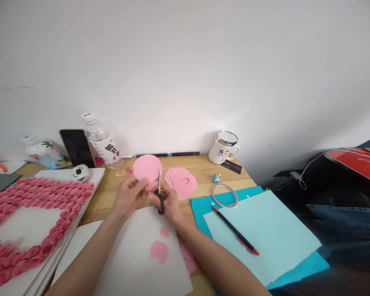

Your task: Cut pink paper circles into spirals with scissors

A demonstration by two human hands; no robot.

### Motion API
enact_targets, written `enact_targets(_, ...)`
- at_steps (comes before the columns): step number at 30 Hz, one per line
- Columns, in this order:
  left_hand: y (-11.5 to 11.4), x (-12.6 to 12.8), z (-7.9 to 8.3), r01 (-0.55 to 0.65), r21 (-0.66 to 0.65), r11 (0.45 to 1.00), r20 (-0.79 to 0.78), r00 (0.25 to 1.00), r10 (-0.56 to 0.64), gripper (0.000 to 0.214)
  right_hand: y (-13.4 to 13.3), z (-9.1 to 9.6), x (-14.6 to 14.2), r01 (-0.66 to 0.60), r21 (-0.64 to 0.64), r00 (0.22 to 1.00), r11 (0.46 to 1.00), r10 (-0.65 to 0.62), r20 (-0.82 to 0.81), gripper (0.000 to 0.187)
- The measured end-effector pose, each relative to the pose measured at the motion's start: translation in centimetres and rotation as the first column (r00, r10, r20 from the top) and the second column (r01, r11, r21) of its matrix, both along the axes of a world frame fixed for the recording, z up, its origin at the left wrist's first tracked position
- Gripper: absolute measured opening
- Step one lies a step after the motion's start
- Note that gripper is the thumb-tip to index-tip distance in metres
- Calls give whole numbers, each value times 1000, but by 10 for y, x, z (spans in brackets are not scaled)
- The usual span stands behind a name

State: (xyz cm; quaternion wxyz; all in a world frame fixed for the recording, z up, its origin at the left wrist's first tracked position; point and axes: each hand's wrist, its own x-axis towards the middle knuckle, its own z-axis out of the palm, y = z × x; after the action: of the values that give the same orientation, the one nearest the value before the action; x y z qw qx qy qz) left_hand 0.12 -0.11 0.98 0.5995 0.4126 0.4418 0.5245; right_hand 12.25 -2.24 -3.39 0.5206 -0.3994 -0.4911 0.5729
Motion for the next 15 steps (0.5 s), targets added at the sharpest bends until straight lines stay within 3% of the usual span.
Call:
enact_targets(7,-3,1,-4,5,-54,999,-45,999,-8,35,1,-3,0,-38,62,997,997,33,73,30)
enact_targets(15,-2,0,1,-15,-31,999,-155,988,10,28,3,0,1,-39,109,999,993,42,-28,40)
